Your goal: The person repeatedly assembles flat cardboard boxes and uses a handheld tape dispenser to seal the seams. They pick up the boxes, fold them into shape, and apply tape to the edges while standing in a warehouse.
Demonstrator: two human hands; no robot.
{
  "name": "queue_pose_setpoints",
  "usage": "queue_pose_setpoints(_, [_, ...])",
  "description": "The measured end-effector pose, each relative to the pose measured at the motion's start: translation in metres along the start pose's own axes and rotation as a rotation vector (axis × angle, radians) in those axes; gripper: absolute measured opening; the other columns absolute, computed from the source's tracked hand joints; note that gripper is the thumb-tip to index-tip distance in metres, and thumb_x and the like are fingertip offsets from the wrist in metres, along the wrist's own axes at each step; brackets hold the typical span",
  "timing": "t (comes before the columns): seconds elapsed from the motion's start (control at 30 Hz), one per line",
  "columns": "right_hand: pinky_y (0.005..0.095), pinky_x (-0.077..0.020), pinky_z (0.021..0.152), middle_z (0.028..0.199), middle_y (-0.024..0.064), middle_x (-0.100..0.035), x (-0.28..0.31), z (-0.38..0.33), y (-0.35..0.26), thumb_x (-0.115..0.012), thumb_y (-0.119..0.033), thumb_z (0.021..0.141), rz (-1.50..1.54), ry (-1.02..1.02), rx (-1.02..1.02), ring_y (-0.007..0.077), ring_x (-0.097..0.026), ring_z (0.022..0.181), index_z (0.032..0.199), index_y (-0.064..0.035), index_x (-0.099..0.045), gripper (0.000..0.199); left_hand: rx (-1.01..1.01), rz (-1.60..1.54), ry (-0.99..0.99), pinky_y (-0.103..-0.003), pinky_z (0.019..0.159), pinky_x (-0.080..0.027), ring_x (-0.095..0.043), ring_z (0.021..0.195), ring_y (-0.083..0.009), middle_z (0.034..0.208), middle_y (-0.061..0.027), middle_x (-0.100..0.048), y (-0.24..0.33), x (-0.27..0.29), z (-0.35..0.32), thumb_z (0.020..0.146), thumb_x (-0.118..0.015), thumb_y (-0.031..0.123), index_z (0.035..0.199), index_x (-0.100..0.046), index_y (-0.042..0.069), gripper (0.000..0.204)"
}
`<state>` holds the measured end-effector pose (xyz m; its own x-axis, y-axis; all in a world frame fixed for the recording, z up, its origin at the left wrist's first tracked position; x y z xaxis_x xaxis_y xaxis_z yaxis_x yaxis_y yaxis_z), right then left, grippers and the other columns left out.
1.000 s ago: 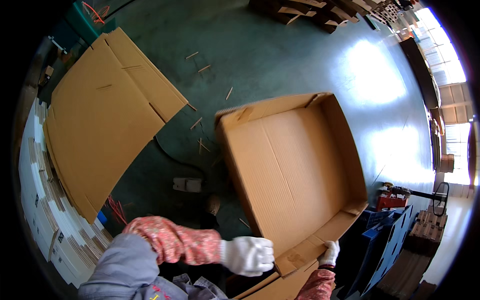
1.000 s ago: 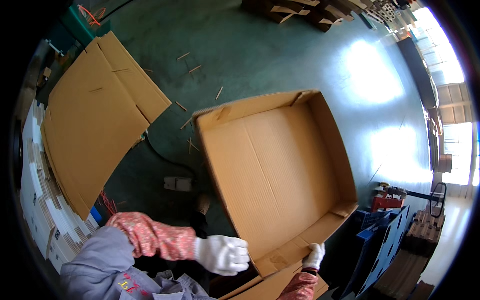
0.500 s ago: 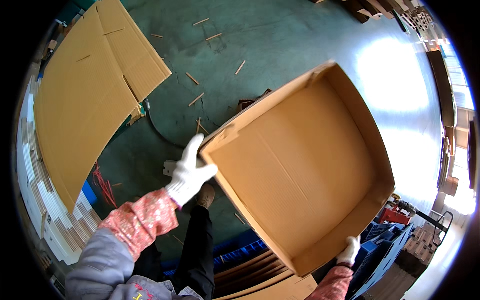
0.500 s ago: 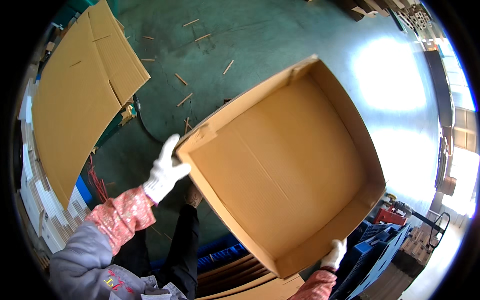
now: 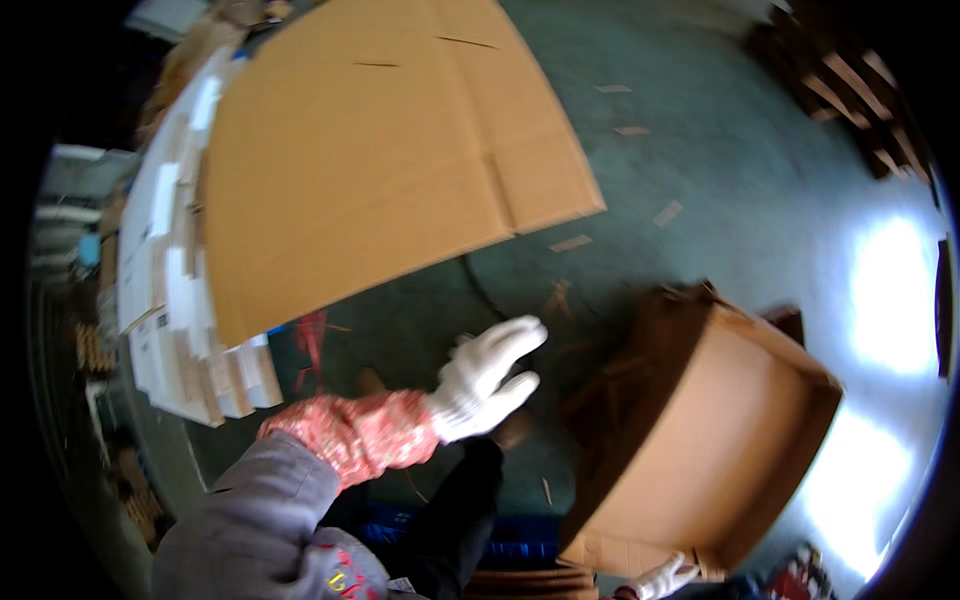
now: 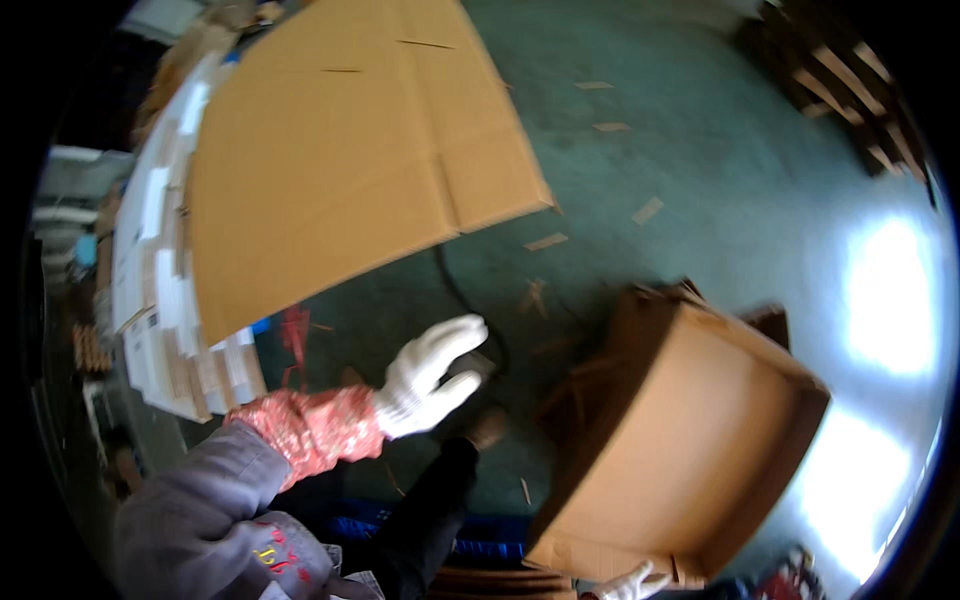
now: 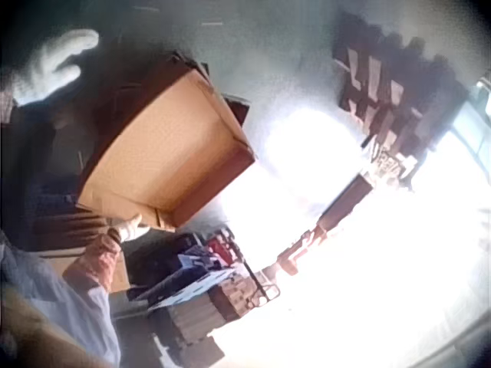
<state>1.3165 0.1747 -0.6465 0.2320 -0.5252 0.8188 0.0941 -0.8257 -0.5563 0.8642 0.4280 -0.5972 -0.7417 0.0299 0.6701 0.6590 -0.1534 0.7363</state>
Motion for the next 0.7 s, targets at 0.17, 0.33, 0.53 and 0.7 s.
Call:
queue_pose_setpoints(0.17, [0.0362, -0.0345, 0.112, 0.145, 0.0168, -0.048, -0.142, -0.117, -0.221, -0.053, -0.019, 0.1, 0.37, -0.639, 0.681, 0.027, -0.046, 0.133, 0.143, 0.0027, -0.044, 0.049, 0.443, 0.656, 0.549, -0.045, 0.107, -0.041, -0.052, 0.126, -0.0381, 0.129, -0.0222, -0.057, -0.121, 0.206, -0.145, 0.078, -0.071, 0.013, 0.128, -0.056, 0.0, 0.054])
queue_pose_setpoints(0.33, [0.0363, -0.0543, 0.075, 0.131, 0.0162, -0.057, -0.285, -0.264, -0.427, -0.055, -0.044, 0.094, 0.119, -1.216, 0.727, 0.0231, -0.06, 0.102, 0.144, -0.0042, -0.044, 0.065, 1.855, 0.217, 0.584, -0.046, 0.105, -0.044, -0.041, 0.136, -0.0337, 0.149, -0.0159, -0.042, -0.343, 0.374, -0.381, 0.095, -0.059, 0.036, 0.143, -0.04, 0.0, 0.063])
queue_pose_setpoints(0.53, [0.0343, -0.0527, 0.046, 0.088, 0.016, -0.069, -0.283, -0.296, -0.453, -0.062, -0.032, 0.087, -0.215, -1.0, 0.927, 0.0238, -0.064, 0.052, 0.12, 0.0045, -0.061, 0.049, 1.317, -0.501, 0.888, -0.05, 0.087, -0.055, -0.054, 0.122, -0.026, 0.138, -0.0094, -0.052, -0.289, 0.343, -0.299, 0.095, -0.055, 0.022, 0.139, -0.046, 0.008, 0.046])
queue_pose_setpoints(0.7, [0.0326, -0.055, 0.046, 0.085, 0.0145, -0.069, -0.247, -0.302, -0.437, -0.068, -0.019, 0.084, -0.105, -1.006, 0.759, 0.0218, -0.066, 0.057, 0.109, 0.0044, -0.069, 0.034, 1.225, -0.919, 1.114, -0.046, 0.084, -0.054, -0.059, 0.11, -0.0261, 0.124, -0.0079, -0.059, -0.323, 0.345, -0.331, 0.094, -0.056, 0.017, 0.128, -0.054, 0.011, 0.034])
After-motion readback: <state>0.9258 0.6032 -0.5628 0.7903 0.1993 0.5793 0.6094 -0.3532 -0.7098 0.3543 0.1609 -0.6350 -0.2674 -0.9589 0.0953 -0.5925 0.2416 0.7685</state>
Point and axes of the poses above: each hand's wrist, its own z-axis towards the middle knuckle, its own x-axis out of the back of the hand, y = z × x, the point moved 5 cm from there along z, towards the middle knuckle
